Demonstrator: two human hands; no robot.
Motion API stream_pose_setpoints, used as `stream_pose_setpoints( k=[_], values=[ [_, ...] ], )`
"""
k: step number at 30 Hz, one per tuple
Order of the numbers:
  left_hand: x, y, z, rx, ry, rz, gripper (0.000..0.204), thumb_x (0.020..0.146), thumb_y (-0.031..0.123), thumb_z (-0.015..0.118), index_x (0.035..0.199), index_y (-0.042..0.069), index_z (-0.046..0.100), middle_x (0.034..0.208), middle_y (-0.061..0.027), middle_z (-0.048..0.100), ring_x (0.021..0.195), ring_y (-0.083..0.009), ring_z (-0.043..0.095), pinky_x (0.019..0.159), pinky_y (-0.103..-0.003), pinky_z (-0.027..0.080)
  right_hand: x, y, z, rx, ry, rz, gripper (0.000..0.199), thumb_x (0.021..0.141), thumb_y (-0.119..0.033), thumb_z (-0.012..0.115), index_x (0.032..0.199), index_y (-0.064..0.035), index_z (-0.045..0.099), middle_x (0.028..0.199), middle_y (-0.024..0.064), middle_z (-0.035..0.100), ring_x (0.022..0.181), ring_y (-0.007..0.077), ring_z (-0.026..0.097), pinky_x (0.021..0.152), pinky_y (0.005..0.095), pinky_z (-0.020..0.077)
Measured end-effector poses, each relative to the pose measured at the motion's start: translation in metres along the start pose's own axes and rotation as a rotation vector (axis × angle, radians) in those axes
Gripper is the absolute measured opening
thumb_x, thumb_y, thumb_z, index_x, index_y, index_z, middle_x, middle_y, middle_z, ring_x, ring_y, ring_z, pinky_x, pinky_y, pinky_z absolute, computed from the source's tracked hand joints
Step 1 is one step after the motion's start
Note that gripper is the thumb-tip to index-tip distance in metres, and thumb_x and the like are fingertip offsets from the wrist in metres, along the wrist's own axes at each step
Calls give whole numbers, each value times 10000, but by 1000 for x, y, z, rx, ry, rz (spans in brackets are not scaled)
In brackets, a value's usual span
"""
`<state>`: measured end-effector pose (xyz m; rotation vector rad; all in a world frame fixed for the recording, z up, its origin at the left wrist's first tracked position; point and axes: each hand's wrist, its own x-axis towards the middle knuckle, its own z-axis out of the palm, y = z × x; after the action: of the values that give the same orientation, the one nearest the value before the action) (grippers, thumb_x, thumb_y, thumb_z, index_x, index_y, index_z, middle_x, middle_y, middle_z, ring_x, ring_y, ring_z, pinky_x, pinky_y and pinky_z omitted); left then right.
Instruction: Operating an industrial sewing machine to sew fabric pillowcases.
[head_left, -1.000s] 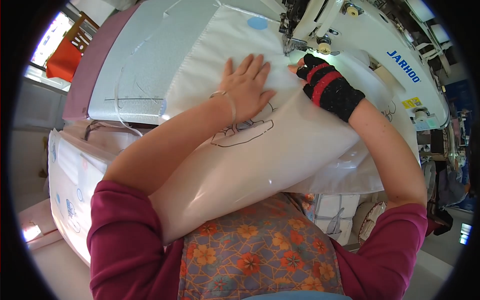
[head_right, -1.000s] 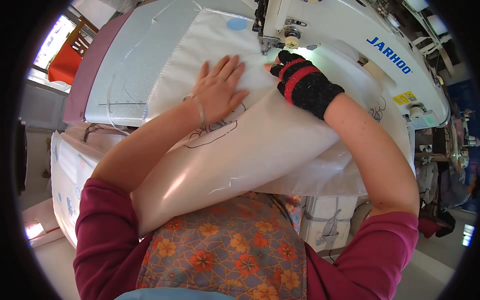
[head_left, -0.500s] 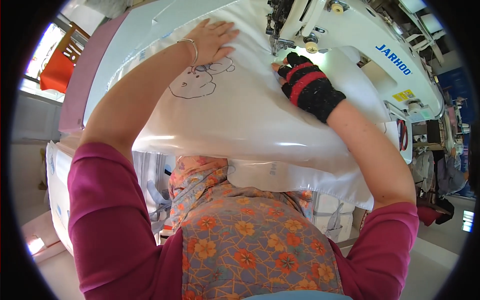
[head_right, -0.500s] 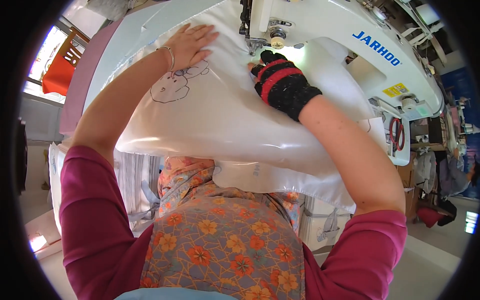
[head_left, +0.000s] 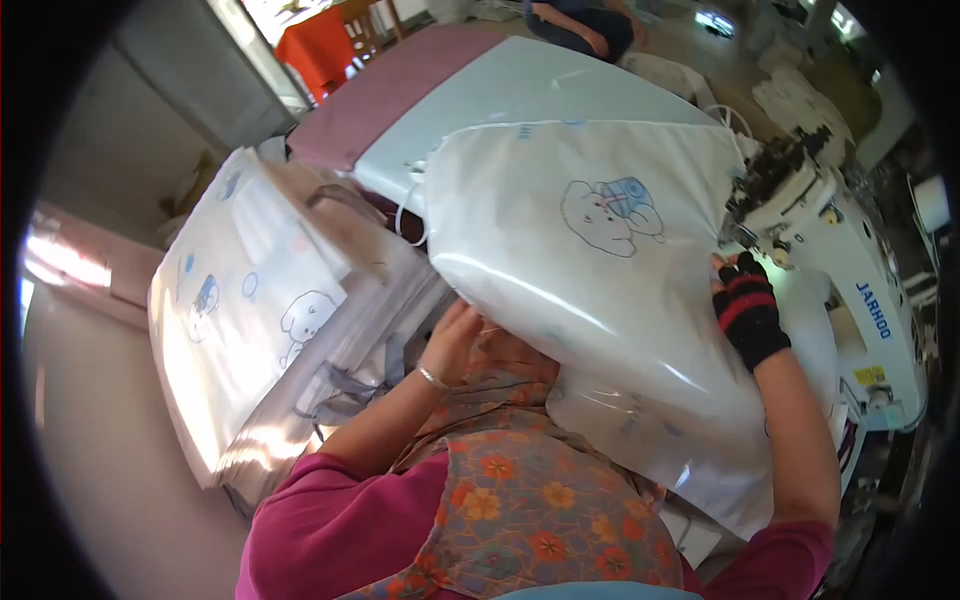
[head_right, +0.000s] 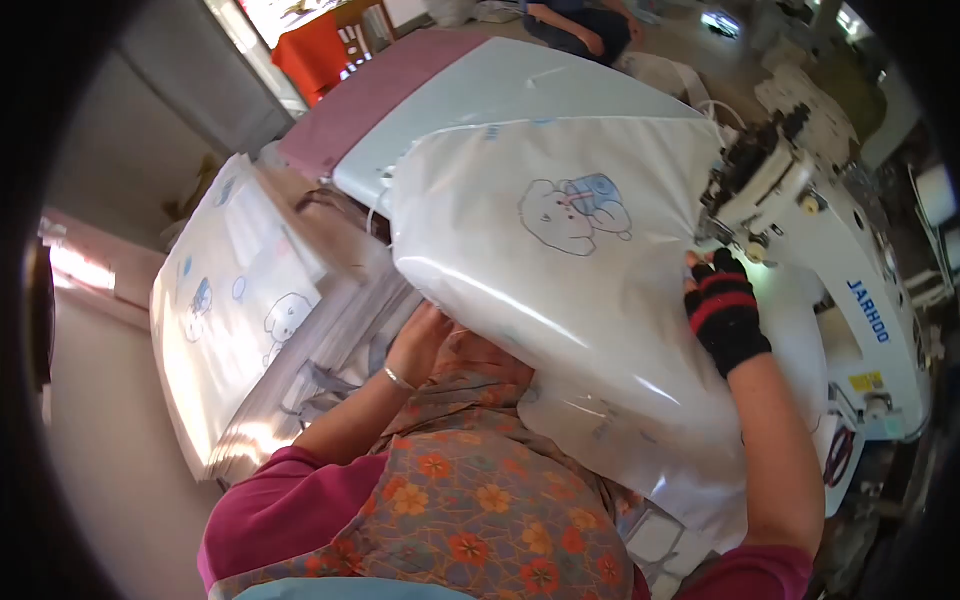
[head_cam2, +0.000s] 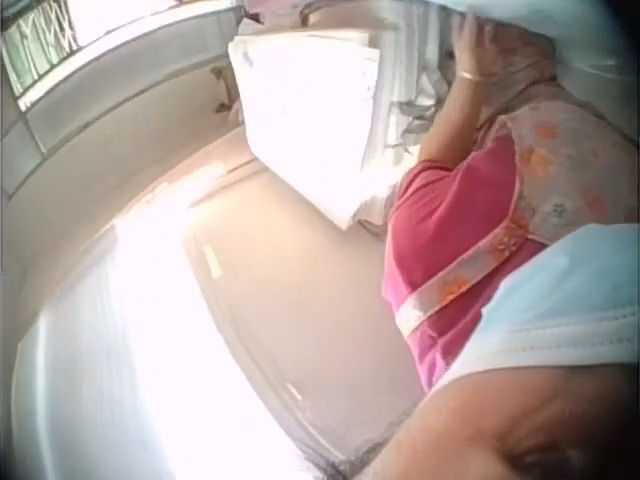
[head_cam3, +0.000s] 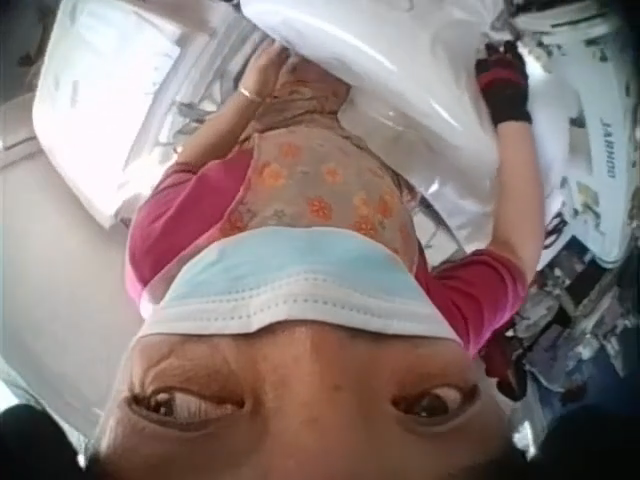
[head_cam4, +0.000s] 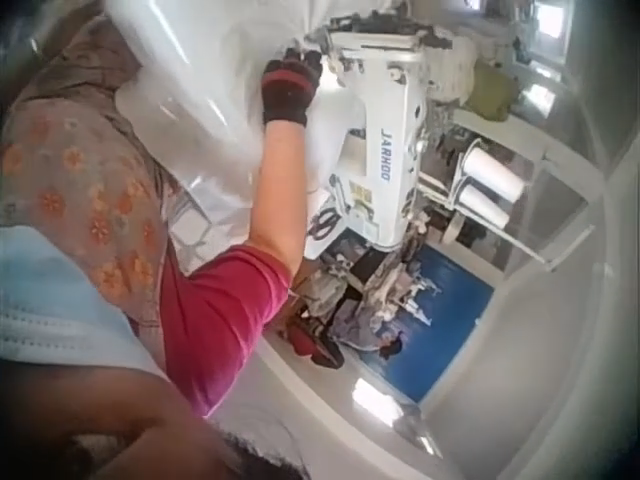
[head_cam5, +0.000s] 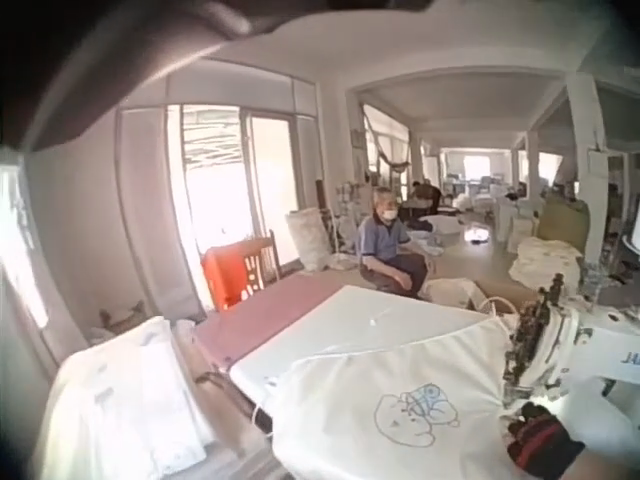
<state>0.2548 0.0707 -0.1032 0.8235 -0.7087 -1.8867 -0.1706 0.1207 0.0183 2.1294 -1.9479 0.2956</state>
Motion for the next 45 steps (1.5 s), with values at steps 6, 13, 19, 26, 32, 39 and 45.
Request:
stream_pose_setpoints(
  k=[6,13,19,26,32,39,45],
  values=[
    [-23,25,44,-74,53,-18,232,926,179,551,1087,19,596,1048,-82,641,937,-183,605,821,-307,480,-3,13,6,10,-26,-1,363,777,-120,619,1140,-111,599,1083,168,532,1002,357,536,856,425,458],
    [20,180,141,230,-176,490,188,928,177,566,900,-3,616,790,-10,621,684,-71,552,610,-239,445,9,34,5,96,-148,36,268,816,-144,609,1079,-91,623,1037,168,549,959,347,556,847,402,461],
    [103,196,96,1054,49,507,268,873,214,606,699,11,597,582,-40,562,571,-146,550,559,-315,437,5,6,18,-36,-101,124,329,796,-157,629,1118,-94,609,1078,167,541,1000,350,540,861,413,455],
    [93,159,82,1888,302,924,500,814,208,613,1253,9,484,1327,-170,458,1161,-308,488,958,-393,402,-7,-6,20,-19,82,89,393,786,-140,637,1172,-86,586,1105,186,537,1006,360,529,867,425,450],
    [104,105,186,1982,-517,826,606,891,385,529,1345,7,393,1401,-175,382,1314,-331,341,1084,-435,268,-4,-9,21,34,42,121,415,777,-118,645,1185,-77,577,1109,184,531,1012,363,526,877,421,449],
    [96,77,148,2158,-305,507,756,896,601,347,1448,90,272,1513,-141,206,1413,-309,140,1102,-562,119,-6,-10,17,25,49,81,423,778,-119,637,1193,-80,569,1153,175,514,1056,353,509,903,423,435],
    [95,68,155,2143,-374,554,744,899,600,343,1449,104,274,1510,-147,208,1410,-304,150,1104,-558,119,-26,10,18,57,69,4,434,769,-100,636,1196,-88,560,1192,165,512,1075,349,508,922,422,428]
  ],
)
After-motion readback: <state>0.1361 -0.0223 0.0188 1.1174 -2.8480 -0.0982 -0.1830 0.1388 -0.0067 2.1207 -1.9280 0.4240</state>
